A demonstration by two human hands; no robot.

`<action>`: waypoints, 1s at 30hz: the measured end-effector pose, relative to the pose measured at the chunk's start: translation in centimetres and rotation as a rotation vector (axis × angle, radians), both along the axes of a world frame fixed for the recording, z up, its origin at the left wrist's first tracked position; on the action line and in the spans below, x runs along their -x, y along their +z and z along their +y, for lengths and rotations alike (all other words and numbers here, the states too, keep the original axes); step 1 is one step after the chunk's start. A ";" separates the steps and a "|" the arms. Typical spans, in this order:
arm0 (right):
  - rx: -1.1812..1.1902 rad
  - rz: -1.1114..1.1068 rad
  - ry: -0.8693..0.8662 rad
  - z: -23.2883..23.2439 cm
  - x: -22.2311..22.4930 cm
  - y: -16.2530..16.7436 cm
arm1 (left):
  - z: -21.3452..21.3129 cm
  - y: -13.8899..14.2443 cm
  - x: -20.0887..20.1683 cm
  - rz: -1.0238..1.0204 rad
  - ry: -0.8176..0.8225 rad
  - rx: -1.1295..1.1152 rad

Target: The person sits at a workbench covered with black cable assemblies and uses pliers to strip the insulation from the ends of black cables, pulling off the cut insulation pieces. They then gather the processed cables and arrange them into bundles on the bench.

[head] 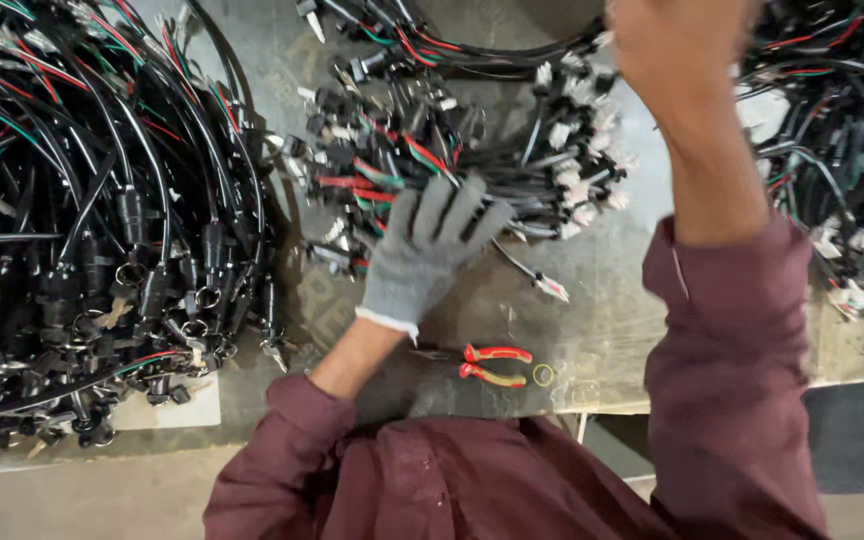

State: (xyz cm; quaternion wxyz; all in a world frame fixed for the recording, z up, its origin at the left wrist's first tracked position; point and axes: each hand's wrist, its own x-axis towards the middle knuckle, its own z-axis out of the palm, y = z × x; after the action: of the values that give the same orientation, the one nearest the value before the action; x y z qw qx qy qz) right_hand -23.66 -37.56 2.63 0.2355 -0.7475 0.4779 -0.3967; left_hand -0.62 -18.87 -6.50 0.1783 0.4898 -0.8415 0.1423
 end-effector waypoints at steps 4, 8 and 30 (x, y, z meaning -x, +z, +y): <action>0.101 -0.032 -0.034 14.2 0.3 8.0 | -1.8 3.0 -1.6 0.124 -0.131 -0.106; 0.377 0.958 -0.195 25.5 -2.7 9.6 | 4.8 5.2 -3.6 0.628 -0.091 -0.234; -0.912 -1.368 0.212 47.7 -11.5 -7.9 | 29.6 -8.3 -2.3 2.003 -0.114 -1.158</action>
State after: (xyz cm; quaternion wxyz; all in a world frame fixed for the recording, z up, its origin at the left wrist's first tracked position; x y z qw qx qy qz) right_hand -12.17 10.13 -5.23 0.7904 -0.2133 0.2701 -0.5067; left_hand 1.68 10.74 -14.82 0.5202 0.3529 -0.2834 -0.7243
